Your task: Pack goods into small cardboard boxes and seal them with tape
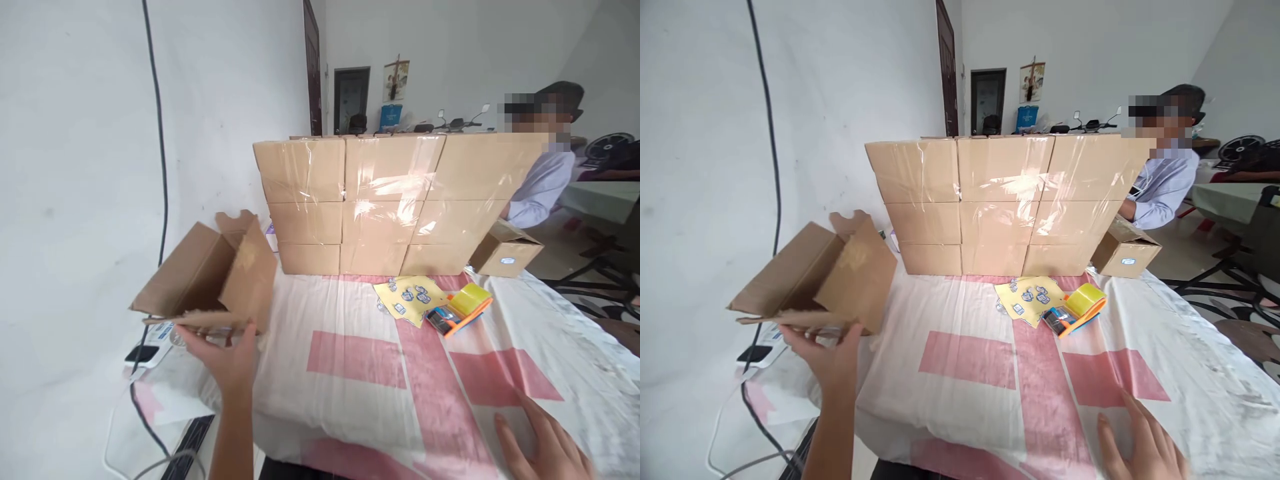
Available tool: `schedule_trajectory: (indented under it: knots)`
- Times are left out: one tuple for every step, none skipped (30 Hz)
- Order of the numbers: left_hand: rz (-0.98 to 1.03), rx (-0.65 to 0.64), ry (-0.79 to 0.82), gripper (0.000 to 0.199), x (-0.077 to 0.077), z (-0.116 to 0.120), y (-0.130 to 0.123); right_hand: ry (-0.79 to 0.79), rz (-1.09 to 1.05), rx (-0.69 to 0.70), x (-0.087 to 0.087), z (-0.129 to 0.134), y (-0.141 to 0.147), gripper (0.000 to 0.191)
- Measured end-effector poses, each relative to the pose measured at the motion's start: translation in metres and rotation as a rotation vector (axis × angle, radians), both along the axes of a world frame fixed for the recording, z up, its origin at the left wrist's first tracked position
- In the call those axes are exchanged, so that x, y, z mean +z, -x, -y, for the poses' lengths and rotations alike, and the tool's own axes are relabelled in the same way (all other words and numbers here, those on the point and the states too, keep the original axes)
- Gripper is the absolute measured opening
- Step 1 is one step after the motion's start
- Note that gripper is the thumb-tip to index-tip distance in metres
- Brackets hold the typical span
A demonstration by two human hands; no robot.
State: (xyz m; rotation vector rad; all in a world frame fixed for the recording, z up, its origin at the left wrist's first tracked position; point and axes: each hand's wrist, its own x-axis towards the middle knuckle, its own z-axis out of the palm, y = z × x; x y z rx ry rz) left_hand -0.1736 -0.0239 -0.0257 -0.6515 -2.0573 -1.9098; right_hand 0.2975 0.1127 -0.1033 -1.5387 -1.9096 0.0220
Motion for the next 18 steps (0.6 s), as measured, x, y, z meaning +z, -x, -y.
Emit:
schedule_trajectory:
  knots:
    - [0.047, -0.033, 0.003, 0.109, -0.004, 0.01, -0.011, 0.007, -0.037, 0.068, 0.004, -0.001, 0.006, 0.057]
    - [0.088, -0.075, -0.003, 0.102, -0.009, 0.018, -0.018, 0.025, -0.078, 0.155, 0.01, -0.003, 0.013, 0.053]
    - [0.117, -0.133, -0.016, 0.094, -0.014, 0.024, -0.023, 0.056, -0.119, 0.248, 0.017, -0.006, 0.024, 0.05]
    - [0.135, -0.232, -0.013, 0.087, -0.019, 0.029, -0.025, 0.103, -0.16, 0.344, 0.025, -0.011, 0.037, 0.051]
    - [0.148, -0.335, -0.01, 0.081, -0.024, 0.031, -0.025, 0.173, -0.197, 0.443, 0.035, -0.016, 0.052, 0.055]
    - [0.158, -0.429, -0.005, 0.077, -0.027, 0.032, -0.026, 0.251, -0.235, 0.538, 0.046, -0.022, 0.069, 0.063]
    - [0.166, -0.518, 0.006, 0.076, -0.029, 0.03, -0.026, 0.336, -0.279, 0.663, 0.057, -0.03, 0.087, 0.074]
    - [0.17, -0.605, 0.022, 0.078, -0.029, 0.027, -0.027, 0.412, -0.325, 0.785, 0.068, -0.038, 0.106, 0.084]
    - [0.17, -0.687, 0.038, 0.081, -0.028, 0.023, -0.029, 0.483, -0.37, 0.899, 0.077, -0.047, 0.124, 0.091]
    - [0.169, -0.765, 0.053, 0.085, -0.026, 0.018, -0.031, 0.556, -0.42, 0.982, 0.085, -0.057, 0.141, 0.093]
    - [0.169, -0.835, 0.065, 0.089, -0.022, 0.013, -0.033, 0.615, -0.486, 1.016, 0.089, -0.066, 0.156, 0.09]
    - [0.175, -0.89, 0.072, 0.091, -0.018, 0.008, -0.035, 0.682, -0.53, 1.015, 0.091, -0.074, 0.17, 0.085]
    - [0.188, -0.928, 0.073, 0.092, -0.015, 0.004, -0.036, 0.723, -0.585, 0.995, 0.09, -0.08, 0.181, 0.078]
    - [0.21, -0.937, 0.064, 0.091, -0.012, 0.0, -0.037, 0.741, -0.647, 0.966, 0.086, -0.085, 0.19, 0.072]
    - [0.24, -0.92, 0.05, 0.091, -0.011, -0.002, -0.037, 0.736, -0.708, 0.934, 0.079, -0.089, 0.197, 0.067]
    - [0.275, -0.882, 0.042, 0.091, -0.011, -0.003, -0.038, 0.709, -0.774, 0.903, 0.072, -0.09, 0.202, 0.064]
    - [0.316, -0.835, 0.044, 0.092, -0.014, -0.003, -0.038, 0.676, -0.834, 0.873, 0.063, -0.091, 0.206, 0.062]
    - [0.362, -0.789, 0.059, 0.094, -0.018, -0.002, -0.038, 0.645, -0.879, 0.845, 0.055, -0.09, 0.208, 0.062]
